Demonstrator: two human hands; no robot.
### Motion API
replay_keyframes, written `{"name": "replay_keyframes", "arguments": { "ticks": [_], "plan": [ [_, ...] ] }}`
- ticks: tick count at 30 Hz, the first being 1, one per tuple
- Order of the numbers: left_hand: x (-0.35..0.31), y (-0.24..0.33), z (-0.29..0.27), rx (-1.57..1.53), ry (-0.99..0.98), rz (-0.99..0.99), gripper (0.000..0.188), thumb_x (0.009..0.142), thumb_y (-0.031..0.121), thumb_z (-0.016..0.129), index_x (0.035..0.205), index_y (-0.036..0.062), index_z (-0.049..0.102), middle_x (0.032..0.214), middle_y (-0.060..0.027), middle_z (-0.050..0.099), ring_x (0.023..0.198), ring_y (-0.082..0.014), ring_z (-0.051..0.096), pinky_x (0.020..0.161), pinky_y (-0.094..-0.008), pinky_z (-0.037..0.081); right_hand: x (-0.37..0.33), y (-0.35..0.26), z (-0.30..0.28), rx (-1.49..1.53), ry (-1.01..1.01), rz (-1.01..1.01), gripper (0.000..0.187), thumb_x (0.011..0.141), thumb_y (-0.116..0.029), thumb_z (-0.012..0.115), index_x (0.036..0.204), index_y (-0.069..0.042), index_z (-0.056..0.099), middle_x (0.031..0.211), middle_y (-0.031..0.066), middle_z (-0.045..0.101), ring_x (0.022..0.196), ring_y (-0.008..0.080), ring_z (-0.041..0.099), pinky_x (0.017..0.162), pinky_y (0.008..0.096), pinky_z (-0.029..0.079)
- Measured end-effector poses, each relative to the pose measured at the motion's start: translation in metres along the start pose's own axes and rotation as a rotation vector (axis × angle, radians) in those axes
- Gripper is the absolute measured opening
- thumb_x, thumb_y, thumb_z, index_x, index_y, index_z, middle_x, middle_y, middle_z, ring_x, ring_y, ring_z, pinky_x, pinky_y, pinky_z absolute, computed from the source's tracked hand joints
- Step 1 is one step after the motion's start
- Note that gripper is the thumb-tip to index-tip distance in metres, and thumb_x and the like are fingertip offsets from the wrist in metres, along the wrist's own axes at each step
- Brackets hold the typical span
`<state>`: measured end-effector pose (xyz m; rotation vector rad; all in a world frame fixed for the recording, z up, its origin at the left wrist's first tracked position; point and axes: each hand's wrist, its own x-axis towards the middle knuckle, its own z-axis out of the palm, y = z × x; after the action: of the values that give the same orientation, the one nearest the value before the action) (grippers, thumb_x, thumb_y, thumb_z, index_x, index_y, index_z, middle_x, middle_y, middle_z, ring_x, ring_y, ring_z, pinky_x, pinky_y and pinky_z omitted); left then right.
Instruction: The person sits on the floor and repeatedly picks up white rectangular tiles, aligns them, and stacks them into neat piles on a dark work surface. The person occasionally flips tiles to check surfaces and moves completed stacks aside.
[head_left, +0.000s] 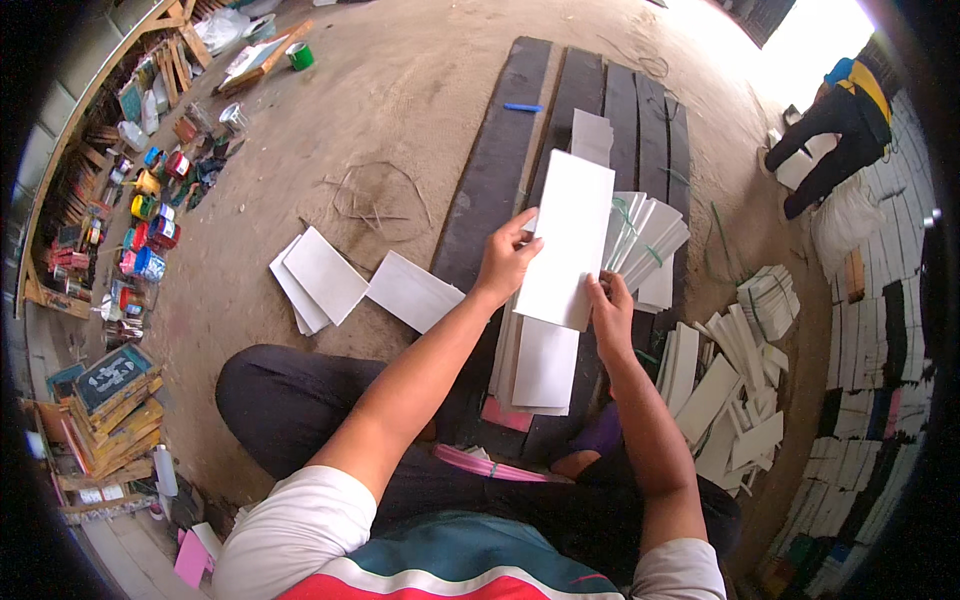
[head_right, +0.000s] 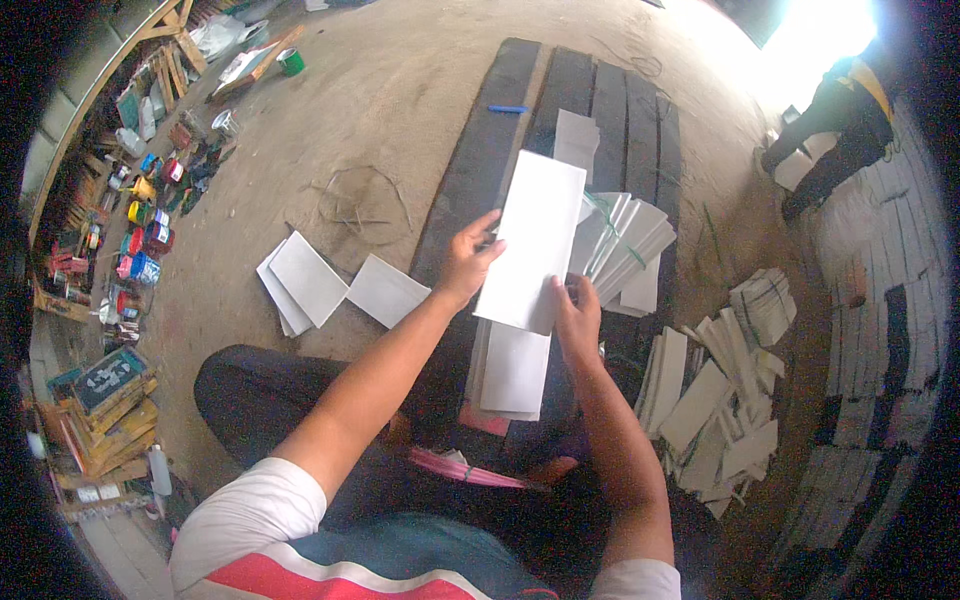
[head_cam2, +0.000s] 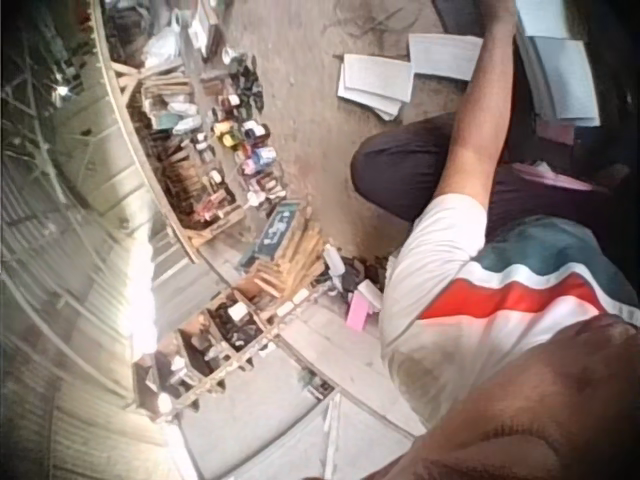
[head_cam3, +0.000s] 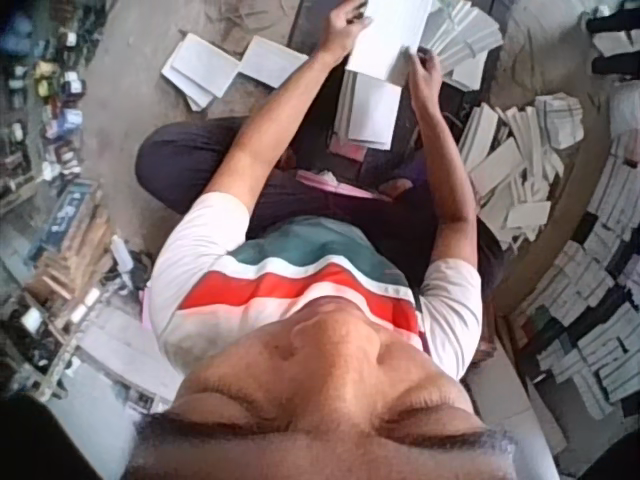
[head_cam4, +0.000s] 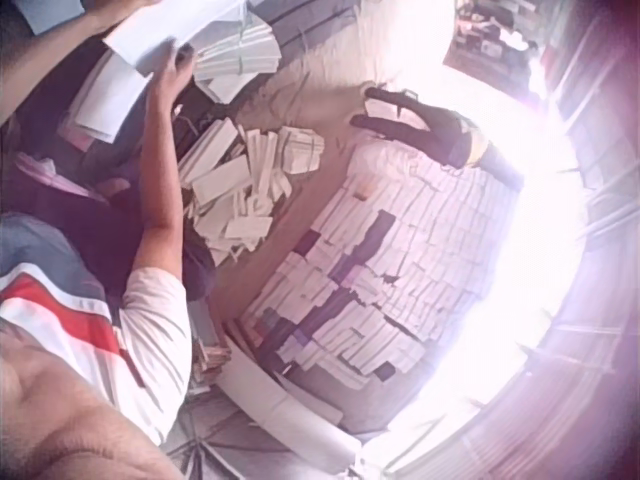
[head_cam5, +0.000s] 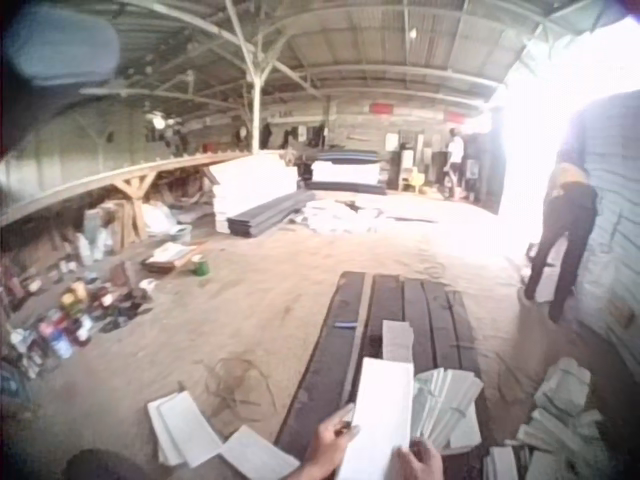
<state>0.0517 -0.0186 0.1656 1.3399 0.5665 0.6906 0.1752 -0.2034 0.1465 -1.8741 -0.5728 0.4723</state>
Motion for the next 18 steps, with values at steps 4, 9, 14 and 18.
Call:
{"name": "replay_keyframes", "arguments": {
  "ticks": [4,9,14,18],
  "plan": [
    [-0.017,-0.025,-0.026,-0.169,0.249,-0.023,0.058,0.096,0.004,0.068,0.150,-0.0044,0.051,0.117,-0.0127,0.073,0.101,-0.0165,0.069,0.091,-0.0301,0.054,-0.013,0.007,-0.020,-0.183,-0.074,0.100,0.042,0.103,-0.035,0.064,0.128,-0.002,0.063,0.111,0.0160,0.070,0.100,0.0248,0.068,0.086,0.0398,0.054],
    [-0.033,-0.032,-0.054,-0.166,0.265,-0.056,0.056,0.097,0.001,0.065,0.150,-0.0051,0.049,0.117,-0.0131,0.073,0.101,-0.0154,0.068,0.091,-0.0292,0.053,-0.084,-0.028,0.019,-0.937,-0.219,-0.079,0.108,0.078,-0.069,0.078,0.154,-0.002,0.039,0.122,0.0233,0.058,0.109,0.0386,0.065,0.080,0.0468,0.059],
    [-0.047,-0.039,-0.055,-0.194,0.247,-0.104,0.059,0.096,0.001,0.065,0.152,-0.0070,0.046,0.131,-0.0168,0.066,0.115,-0.0198,0.065,0.101,-0.0328,0.050,-0.090,-0.035,0.028,-0.970,-0.248,-0.025,0.130,0.069,-0.069,0.086,0.161,0.000,0.025,0.119,0.0246,0.056,0.109,0.0403,0.065,0.079,0.0462,0.060],
    [-0.056,-0.031,-0.043,-0.171,0.223,-0.122,0.061,0.095,0.000,0.065,0.152,-0.0080,0.044,0.141,-0.0195,0.062,0.125,-0.0229,0.062,0.108,-0.0352,0.047,-0.071,-0.009,0.019,-0.715,-0.089,0.037,0.107,0.071,-0.054,0.090,0.149,-0.001,0.040,0.117,0.0232,0.064,0.105,0.0418,0.068,0.086,0.0494,0.058]
  ]
}}
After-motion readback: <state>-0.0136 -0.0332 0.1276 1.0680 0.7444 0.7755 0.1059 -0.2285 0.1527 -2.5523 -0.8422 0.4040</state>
